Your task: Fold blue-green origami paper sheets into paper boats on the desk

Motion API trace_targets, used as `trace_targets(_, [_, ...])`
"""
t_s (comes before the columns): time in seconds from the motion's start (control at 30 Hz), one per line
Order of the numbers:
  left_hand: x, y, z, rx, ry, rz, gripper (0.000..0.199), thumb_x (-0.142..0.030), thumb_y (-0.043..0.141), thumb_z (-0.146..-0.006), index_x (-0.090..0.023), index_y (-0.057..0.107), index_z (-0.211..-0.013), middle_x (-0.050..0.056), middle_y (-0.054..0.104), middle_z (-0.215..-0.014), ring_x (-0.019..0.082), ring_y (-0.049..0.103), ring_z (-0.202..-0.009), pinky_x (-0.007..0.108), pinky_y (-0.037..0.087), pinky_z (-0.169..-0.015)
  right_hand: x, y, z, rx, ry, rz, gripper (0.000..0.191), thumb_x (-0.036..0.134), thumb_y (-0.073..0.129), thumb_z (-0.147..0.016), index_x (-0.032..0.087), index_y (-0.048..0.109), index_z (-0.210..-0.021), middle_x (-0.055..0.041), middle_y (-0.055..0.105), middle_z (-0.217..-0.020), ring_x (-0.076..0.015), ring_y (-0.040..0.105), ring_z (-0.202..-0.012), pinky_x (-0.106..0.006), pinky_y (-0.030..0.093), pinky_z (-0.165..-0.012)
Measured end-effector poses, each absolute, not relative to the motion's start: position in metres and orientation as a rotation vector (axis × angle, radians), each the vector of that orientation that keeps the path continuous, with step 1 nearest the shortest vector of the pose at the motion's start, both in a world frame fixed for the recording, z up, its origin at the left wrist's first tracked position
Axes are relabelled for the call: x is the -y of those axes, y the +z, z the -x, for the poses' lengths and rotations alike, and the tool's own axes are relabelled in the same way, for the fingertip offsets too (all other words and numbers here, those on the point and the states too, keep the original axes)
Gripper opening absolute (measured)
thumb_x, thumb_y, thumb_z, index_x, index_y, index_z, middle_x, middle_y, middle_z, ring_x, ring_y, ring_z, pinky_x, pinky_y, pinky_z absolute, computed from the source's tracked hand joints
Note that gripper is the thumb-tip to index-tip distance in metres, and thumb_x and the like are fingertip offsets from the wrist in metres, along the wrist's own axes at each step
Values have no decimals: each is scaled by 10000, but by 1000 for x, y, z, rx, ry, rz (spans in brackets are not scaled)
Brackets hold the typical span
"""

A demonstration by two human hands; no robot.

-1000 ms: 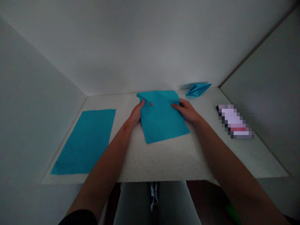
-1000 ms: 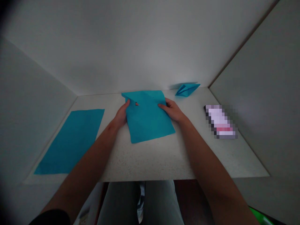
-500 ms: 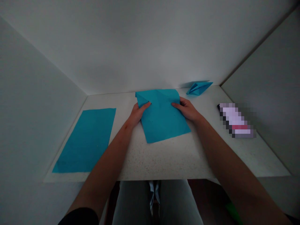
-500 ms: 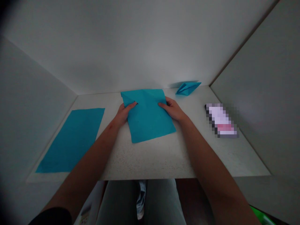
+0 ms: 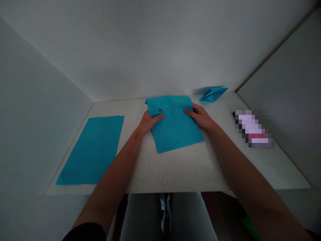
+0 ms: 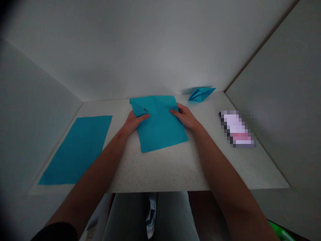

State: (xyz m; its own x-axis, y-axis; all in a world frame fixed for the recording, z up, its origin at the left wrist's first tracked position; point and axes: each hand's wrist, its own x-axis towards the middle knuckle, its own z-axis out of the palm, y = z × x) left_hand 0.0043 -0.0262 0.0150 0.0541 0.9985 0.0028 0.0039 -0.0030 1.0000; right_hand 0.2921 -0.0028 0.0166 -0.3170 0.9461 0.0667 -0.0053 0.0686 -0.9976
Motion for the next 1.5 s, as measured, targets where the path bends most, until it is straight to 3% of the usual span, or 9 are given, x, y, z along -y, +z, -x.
trace_targets(0.63, [20,9,-2,-1178,1175,-1120,464,-463,789,-763,-189,786,-1137,122,821,-1206,383,744,-1195,527,592,-1085,2,16,-295,1466,1325,1006,518,621,876,-801,311,805,-1210,-35,810,-1271,-354,738,-1180,-566,575,-1087])
trace_targets(0.87, [20,7,-1,-1086,1181,-1184,625,-604,862,-794,-221,740,-1271,137,773,-1354,382,739,-1241,554,604,-1094,0,13,-294,1416,1301,998,531,626,870,-801,307,788,-1217,-28,821,-1239,-347,736,-1184,-557,579,-1096])
trace_targets(1.03, [17,0,0,-1142,1253,-1280,655,-665,851,-811,-215,719,-1268,150,773,-1344,374,755,-1198,555,635,-1040,0,14,-295,1405,1322,978,502,599,860,-821,321,772,-1230,-22,814,-1255,-344,732,-1208,-560,576,-1100])
trace_targets(1.33, [16,5,4,-982,1233,-1443,722,-597,892,-799,-226,661,-1375,153,737,-1398,349,740,-1224,528,624,-1039,-2,12,-294,1365,1242,982,577,626,820,-845,342,707,-1335,-36,779,-1345,-351,714,-1250,-580,588,-1085])
trace_targets(1.5, [14,3,4,-995,1267,-1380,627,-577,889,-803,-216,723,-1288,132,778,-1321,325,757,-1155,512,623,-1018,-2,12,-295,1372,1228,977,593,641,803,-859,343,685,-1358,-44,775,-1350,-348,719,-1241,-578,597,-1070])
